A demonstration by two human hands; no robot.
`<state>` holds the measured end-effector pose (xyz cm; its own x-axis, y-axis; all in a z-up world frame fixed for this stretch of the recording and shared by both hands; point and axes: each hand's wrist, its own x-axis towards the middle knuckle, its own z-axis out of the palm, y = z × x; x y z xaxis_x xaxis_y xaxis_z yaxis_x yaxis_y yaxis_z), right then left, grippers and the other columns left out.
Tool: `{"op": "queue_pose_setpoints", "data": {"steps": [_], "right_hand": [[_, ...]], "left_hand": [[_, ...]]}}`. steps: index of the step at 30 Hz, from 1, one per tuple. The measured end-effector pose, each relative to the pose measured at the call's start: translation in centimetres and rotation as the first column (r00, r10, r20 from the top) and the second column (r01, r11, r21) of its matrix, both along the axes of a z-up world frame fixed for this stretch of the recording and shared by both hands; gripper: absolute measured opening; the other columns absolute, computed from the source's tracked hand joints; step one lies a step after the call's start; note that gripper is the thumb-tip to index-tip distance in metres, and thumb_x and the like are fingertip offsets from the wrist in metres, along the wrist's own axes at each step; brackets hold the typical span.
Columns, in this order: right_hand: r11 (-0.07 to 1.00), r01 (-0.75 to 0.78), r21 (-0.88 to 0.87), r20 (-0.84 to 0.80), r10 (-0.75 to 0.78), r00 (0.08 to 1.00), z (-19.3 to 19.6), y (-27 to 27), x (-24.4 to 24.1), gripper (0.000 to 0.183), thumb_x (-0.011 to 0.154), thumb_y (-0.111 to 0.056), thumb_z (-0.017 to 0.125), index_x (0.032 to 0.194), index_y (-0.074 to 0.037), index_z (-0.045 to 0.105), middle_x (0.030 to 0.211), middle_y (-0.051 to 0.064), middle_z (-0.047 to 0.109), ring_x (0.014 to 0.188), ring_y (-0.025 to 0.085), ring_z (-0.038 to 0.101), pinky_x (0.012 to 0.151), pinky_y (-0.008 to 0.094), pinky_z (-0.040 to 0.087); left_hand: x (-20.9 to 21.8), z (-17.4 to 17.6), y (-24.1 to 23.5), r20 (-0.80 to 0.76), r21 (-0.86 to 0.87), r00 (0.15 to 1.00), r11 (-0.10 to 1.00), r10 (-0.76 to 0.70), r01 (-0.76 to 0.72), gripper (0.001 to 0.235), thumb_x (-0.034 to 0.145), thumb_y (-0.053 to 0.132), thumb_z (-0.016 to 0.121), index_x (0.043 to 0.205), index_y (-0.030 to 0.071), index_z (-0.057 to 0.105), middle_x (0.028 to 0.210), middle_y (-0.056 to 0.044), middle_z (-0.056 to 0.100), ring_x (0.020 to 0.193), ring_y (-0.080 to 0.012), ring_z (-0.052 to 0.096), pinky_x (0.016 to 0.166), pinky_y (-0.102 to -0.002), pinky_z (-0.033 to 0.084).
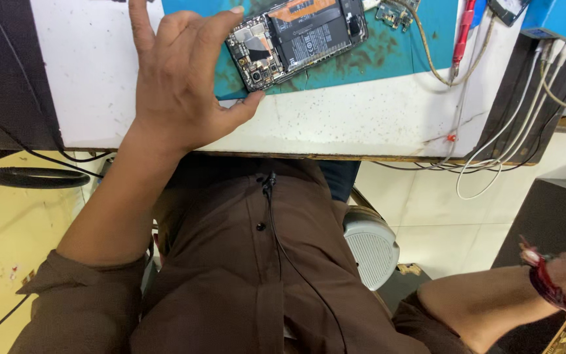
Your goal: The person works on a disassembled smartphone on a workbench. They use tweezers to handle small components, apply a substance with a small bottle, and use a blue soldering iron on the motherboard and battery area. The phone remains open throughout the clip.
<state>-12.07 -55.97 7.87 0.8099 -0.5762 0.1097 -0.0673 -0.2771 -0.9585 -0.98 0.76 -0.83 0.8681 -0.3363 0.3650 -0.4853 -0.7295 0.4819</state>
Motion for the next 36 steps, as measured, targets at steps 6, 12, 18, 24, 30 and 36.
{"op": "queue_pose_setpoints", "data": {"steps": [6,12,18,24,30,36], "right_hand": [[0.782,-0.37,0.502,0.123,0.359,0.925,-3.4,10.5,1.7,0.032,0.099,-0.023,0.069,0.112,0.003,0.057,0.099,0.021,0.067,0.077,0.022,0.065,0.073,0.033,0.055],[0.491,-0.429,0.758,0.093,0.57,0.816,-6.5,21.9,3.2,0.041,0.095,-0.025,0.067,0.119,0.006,0.055,0.105,0.028,0.067,0.081,0.027,0.067,0.081,0.037,0.057],[0.479,-0.552,0.683,-0.053,0.786,0.617,-4.5,24.9,4.4,0.045,0.088,-0.018,0.073,0.12,0.004,0.051,0.107,0.023,0.067,0.093,0.029,0.071,0.084,0.041,0.06],[0.5,-0.866,0.01,-0.288,0.831,0.477,-4.7,28.4,2.5,0.063,0.09,-0.013,0.081,0.137,0.001,0.042,0.118,0.01,0.066,0.103,0.019,0.068,0.092,0.033,0.056],[0.496,-0.627,0.6,-0.251,0.861,0.442,-4.5,27.1,2.3,0.05,0.093,-0.013,0.075,0.135,-0.001,0.05,0.12,0.011,0.065,0.102,0.016,0.063,0.091,0.032,0.054],[0.605,-0.557,0.569,-0.391,0.795,0.464,-4.0,26.5,2.5,0.062,0.084,-0.01,0.076,0.135,-0.002,0.041,0.109,0.011,0.066,0.088,0.016,0.065,0.073,0.031,0.056]], "left_hand": [[-0.4,2.5,-1.6,-0.039,-0.096,0.999,0.995,0.036,-0.04,0.084,0.086,0.053,0.088,0.142,0.002,0.053,0.12,-0.013,0.068,0.114,-0.0289,0.06,0.111,-0.055,0.031],[-1.4,3.9,-4.4,-0.337,-0.813,0.89,0.572,-0.306,-0.111,0.043,0.107,0.026,0.07,0.139,0.001,0.057,0.12,-0.007,0.074,0.096,-0.0084,0.068,0.088,-0.026,0.058],[-1.0,3.4,-4.6,-0.395,-0.872,0.847,0.437,-0.356,-0.223,0.023,0.109,0.021,0.067,0.117,0.001,0.075,0.099,-0.009,0.079,0.08,-0.0098,0.071,0.07,-0.024,0.058],[-1.7,2.8,-4.8,-0.338,-0.892,0.893,0.404,-0.298,-0.203,0.021,0.109,0.02,0.065,0.102,0.003,0.075,0.093,-0.01,0.078,0.075,-0.0124,0.073,0.062,-0.026,0.055],[-0.8,2.4,0.6,-0.284,-0.845,0.958,0.462,0.039,-0.27,0.012,0.103,0.013,0.067,0.111,0.004,0.066,0.103,-0.009,0.072,0.08,-0.0146,0.063,0.07,-0.03,0.051],[-1.0,1.8,0.8,-0.084,-0.24,0.996,0.971,-0.017,-0.004,0.083,0.085,0.028,0.093,0.147,0.003,0.043,0.133,-0.014,0.062,0.114,-0.0262,0.056,0.093,-0.041,0.047]]}}
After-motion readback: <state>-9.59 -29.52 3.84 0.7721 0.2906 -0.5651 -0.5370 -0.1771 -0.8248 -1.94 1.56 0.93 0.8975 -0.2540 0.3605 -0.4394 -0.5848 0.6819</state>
